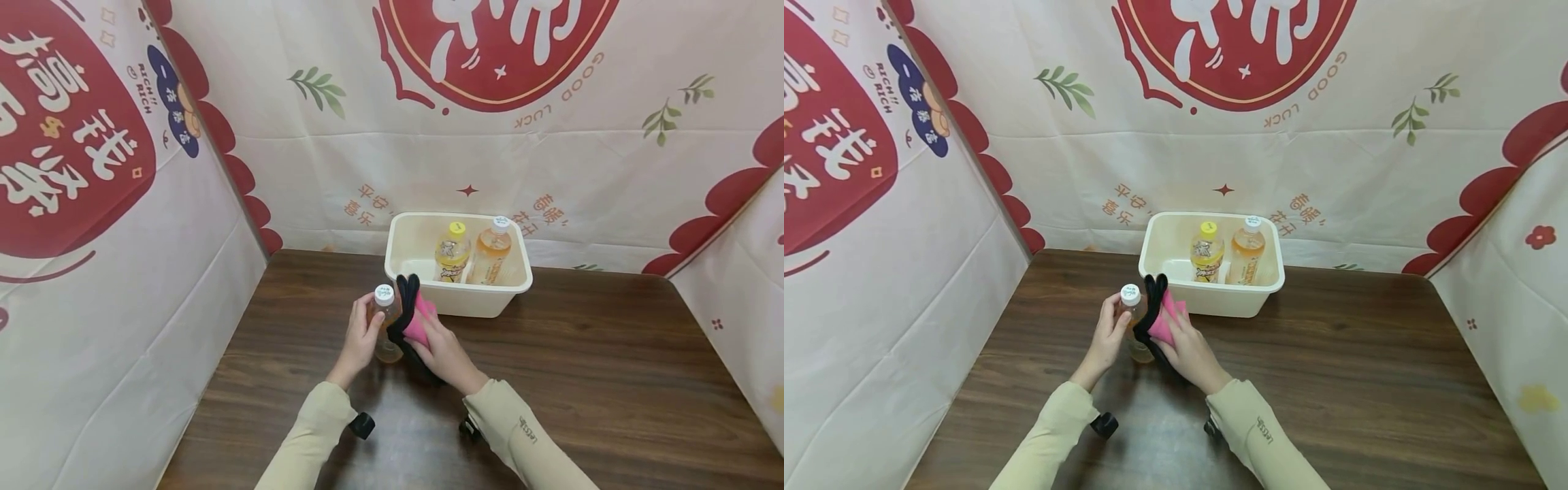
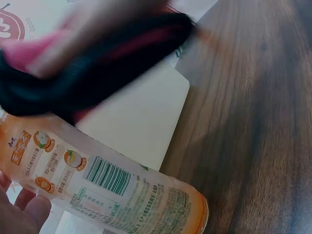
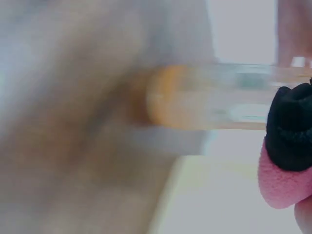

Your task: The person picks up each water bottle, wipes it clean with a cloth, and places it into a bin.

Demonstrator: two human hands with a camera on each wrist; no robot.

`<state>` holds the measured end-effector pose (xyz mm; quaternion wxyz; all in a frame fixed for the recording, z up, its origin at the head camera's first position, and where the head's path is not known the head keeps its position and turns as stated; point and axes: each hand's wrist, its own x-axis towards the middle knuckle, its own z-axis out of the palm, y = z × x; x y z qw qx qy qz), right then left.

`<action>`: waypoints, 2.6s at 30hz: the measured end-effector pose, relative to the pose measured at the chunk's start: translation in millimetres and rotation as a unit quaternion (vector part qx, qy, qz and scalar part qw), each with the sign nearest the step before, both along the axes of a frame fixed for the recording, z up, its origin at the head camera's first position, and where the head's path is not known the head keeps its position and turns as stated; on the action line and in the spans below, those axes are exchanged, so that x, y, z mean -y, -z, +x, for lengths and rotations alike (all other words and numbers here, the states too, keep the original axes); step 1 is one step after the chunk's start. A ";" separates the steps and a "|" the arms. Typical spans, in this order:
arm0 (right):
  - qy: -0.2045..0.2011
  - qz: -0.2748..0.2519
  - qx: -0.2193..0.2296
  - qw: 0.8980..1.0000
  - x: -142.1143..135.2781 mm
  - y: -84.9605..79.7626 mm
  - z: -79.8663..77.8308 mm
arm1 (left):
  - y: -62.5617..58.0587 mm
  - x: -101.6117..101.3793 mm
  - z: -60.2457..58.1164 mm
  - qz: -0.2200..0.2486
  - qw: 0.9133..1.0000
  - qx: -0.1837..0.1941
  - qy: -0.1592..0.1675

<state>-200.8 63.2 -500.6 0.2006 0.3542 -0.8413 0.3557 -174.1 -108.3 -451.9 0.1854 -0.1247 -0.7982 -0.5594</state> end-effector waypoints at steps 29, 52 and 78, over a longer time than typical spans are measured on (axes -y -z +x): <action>0.049 0.120 0.092 0.987 -1.0 76.9 1.5 | 1.0 -1.0 0.1 0.012 1.000 0.018 0.009; -0.052 -0.039 0.068 0.996 8.4 -35.9 -9.6 | 7.7 3.0 2.4 0.051 0.998 0.028 0.021; 0.026 0.115 0.121 0.986 0.9 77.2 -0.9 | 13.7 0.0 -4.1 0.057 0.998 0.025 0.007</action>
